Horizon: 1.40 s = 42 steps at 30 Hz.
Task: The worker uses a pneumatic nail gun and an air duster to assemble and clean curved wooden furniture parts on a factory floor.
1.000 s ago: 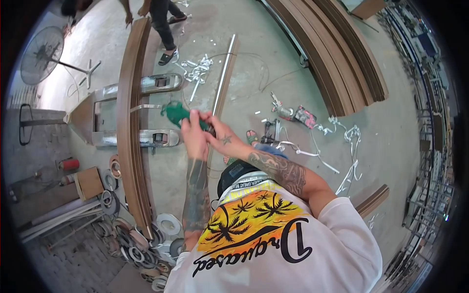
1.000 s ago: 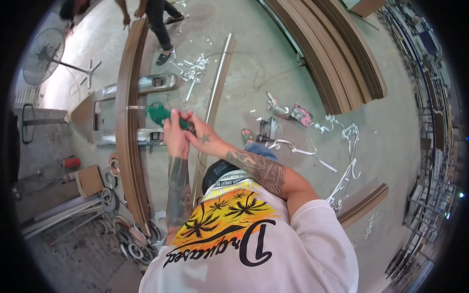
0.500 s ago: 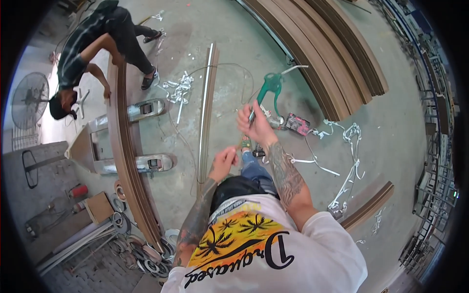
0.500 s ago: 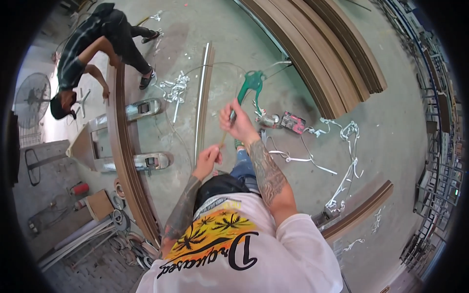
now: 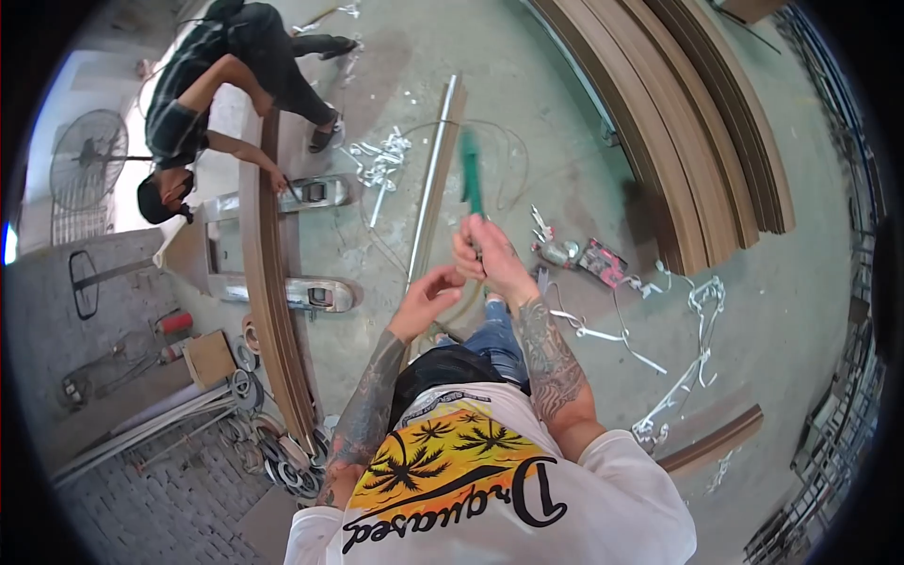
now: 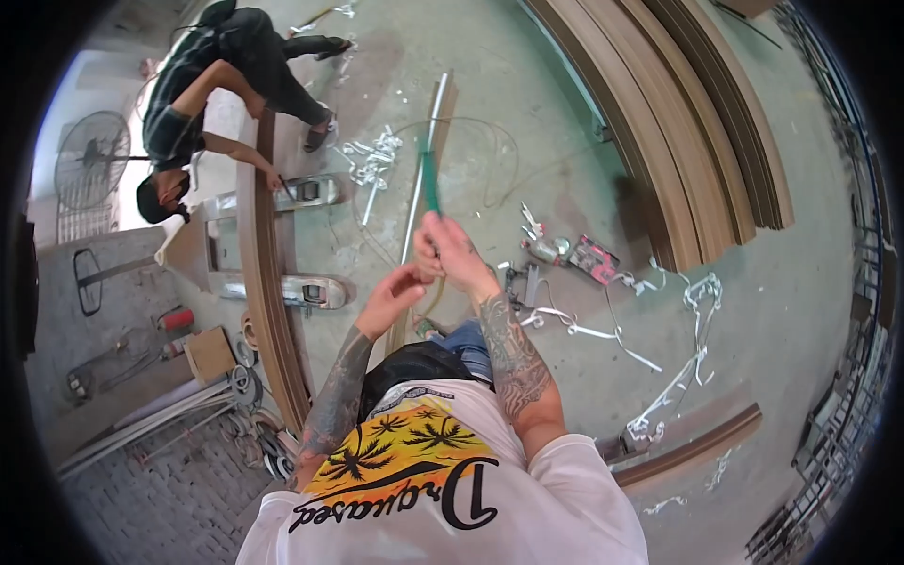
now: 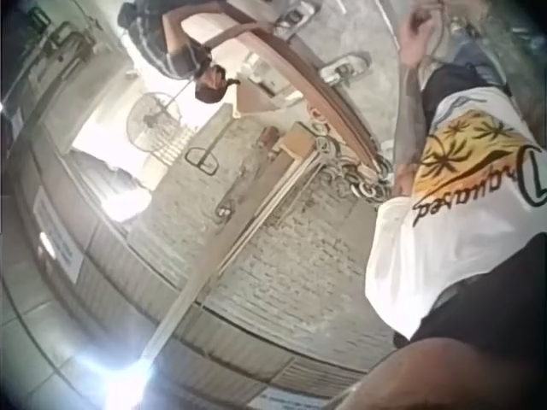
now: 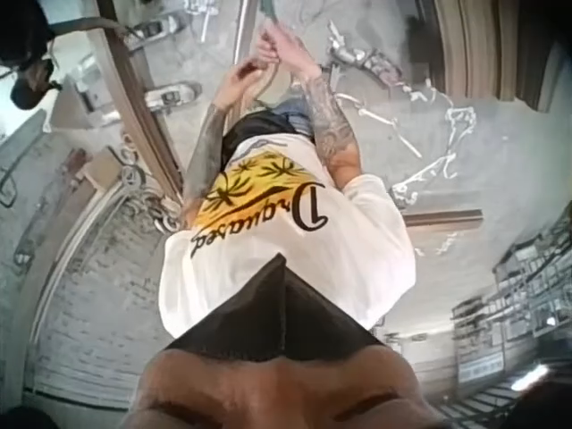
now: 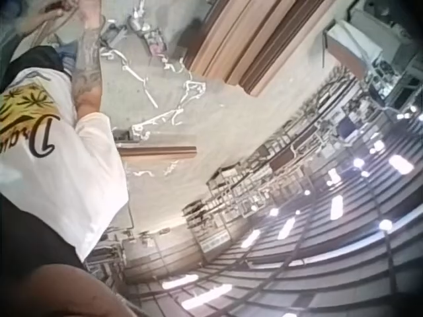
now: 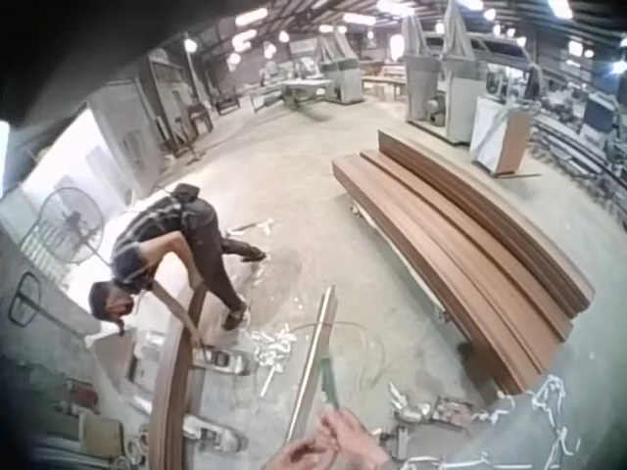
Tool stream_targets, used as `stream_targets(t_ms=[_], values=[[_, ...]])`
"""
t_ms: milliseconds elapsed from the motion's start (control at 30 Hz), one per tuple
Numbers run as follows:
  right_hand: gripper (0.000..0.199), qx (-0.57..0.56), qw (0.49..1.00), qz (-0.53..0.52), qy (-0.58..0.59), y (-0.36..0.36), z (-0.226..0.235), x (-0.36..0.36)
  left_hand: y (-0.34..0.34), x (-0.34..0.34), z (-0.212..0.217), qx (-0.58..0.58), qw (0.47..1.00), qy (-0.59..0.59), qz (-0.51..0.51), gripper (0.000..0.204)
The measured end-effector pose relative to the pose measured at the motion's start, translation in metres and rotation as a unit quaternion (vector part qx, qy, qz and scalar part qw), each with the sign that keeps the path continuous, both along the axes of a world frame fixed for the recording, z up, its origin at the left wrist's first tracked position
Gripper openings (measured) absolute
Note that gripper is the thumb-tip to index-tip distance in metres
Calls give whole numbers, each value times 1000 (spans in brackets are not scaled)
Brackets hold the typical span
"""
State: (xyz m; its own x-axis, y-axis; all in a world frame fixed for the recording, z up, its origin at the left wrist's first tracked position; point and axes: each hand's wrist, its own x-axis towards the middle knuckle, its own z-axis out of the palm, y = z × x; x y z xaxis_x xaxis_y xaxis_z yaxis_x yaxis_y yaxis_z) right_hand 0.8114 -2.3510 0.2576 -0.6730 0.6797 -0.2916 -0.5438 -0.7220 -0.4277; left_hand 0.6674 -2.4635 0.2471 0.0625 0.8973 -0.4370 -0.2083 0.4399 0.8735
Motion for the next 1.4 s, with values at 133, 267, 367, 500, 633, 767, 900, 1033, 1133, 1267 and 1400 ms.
stream_targets(t_ms=[133, 267, 367, 500, 633, 767, 900, 1033, 1133, 1267, 1400], values=[[28, 135, 959, 248, -17, 6, 68, -22, 57, -19, 88, 125, 961, -216, 118, 47], [21, 219, 949, 181, -138, -31, 90, -48, 63, -35, 130, 129, 962, -112, 211, 37], [25, 368, 905, 91, -194, -57, 101, -69, 31, -42, 160, 178, 944, -21, 277, 31], [25, 509, 840, 147, -117, -104, 144, -112, -48, -59, 211, 316, 863, 54, 392, 36], [32, 643, 748, 141, -84, -153, 177, -157, -120, -83, 248, 255, 749, -30, 611, 48], [36, 732, 590, 314, -134, -205, 142, -195, -192, -119, 184, 154, 615, -91, 768, 46], [38, 804, 440, 353, -187, -253, 71, -208, -268, -121, 98, 12, 611, -238, 754, 42], [31, 840, 297, 419, -174, -286, 56, -199, -338, -112, -21, -39, 557, -280, 781, 39], [32, 807, 214, 494, -241, -324, 31, -200, -348, -111, -83, -45, 464, -384, 797, 36], [34, 799, 217, 490, -272, -344, -6, -209, -357, -119, -117, 39, 432, -497, 752, 39], [36, 786, 223, 501, -287, -357, -11, -217, -361, -126, -121, 22, 417, -473, 776, 38]])
